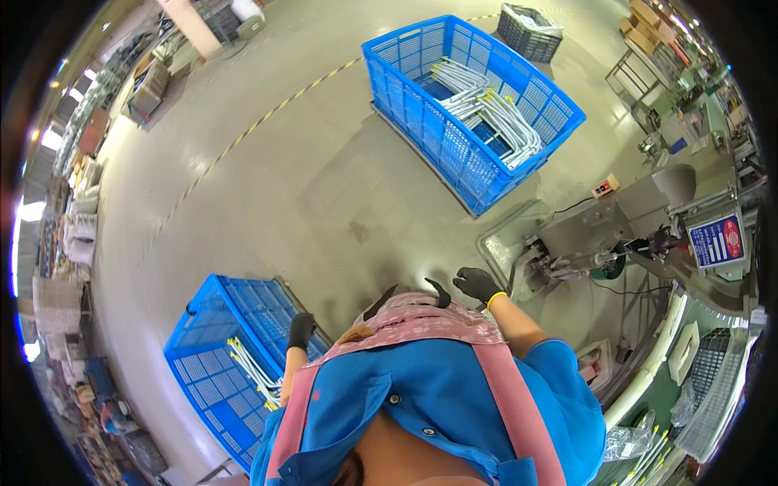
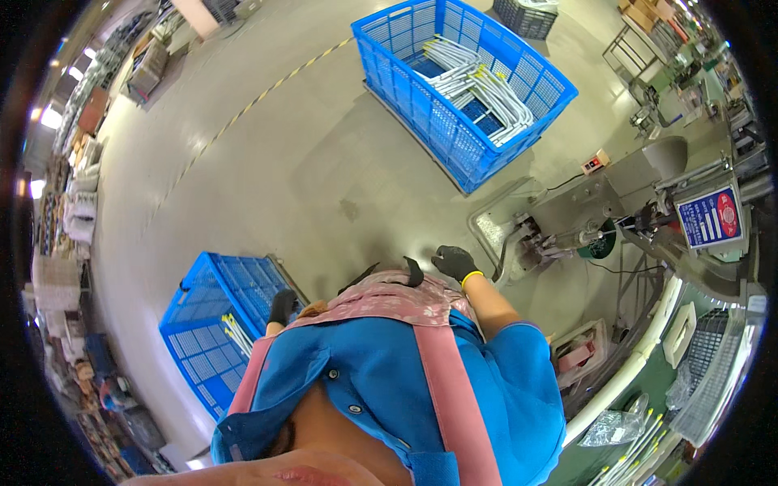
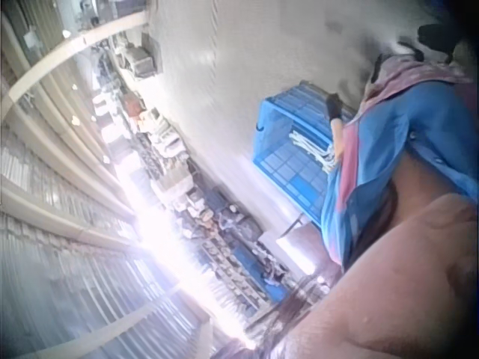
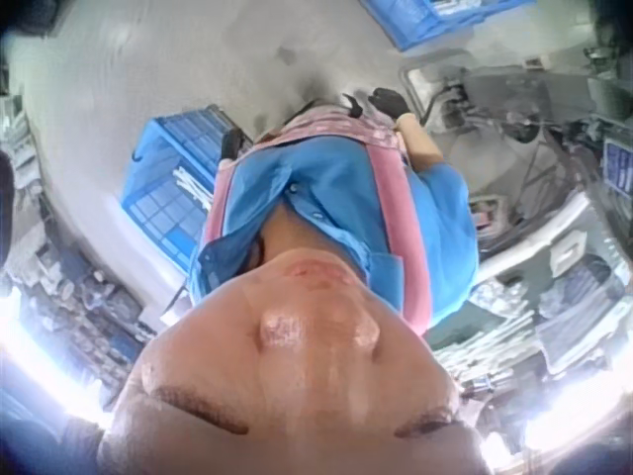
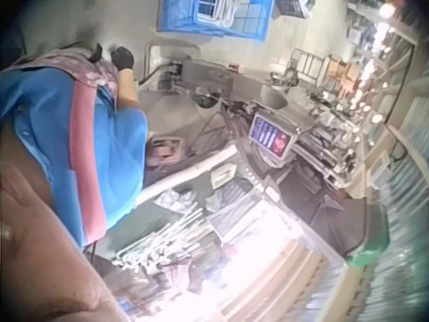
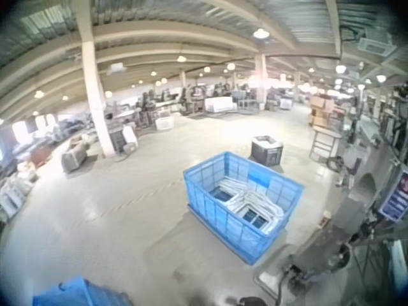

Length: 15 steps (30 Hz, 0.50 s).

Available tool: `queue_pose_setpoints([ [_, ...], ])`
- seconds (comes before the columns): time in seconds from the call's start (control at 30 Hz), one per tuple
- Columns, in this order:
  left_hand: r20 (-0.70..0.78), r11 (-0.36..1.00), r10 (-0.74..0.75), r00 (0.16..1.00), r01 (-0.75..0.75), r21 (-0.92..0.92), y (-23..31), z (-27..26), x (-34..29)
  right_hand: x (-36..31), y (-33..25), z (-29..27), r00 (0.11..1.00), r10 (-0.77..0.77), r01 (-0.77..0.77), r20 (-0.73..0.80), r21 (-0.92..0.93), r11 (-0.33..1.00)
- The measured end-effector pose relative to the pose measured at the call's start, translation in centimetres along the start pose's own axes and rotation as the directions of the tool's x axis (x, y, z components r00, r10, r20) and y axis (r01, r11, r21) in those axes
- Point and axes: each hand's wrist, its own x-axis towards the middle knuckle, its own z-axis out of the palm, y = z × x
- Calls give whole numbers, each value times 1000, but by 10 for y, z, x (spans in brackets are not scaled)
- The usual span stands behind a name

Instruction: The person picks white plastic hangers from a blue crate, attaches yellow plastic caps to the ends using a machine, and places the finished hangers back into the crate. The process is repeated multiple times.

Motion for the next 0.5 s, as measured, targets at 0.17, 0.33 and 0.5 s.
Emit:
queue_pose_setpoints([
  [0.17,340,1000,14,940,-17,5,116,81,57,19,21,-37,991,4,43,-134,339,940],
  [0.33,410,965,-118,904,7,263,219,125,141,62,36,-74,981,100,-17,-166,440,898],
  [0.5,485,948,-137,864,-27,316,333,190,255,145,78,-123,893,269,-103,-360,419,902],
])
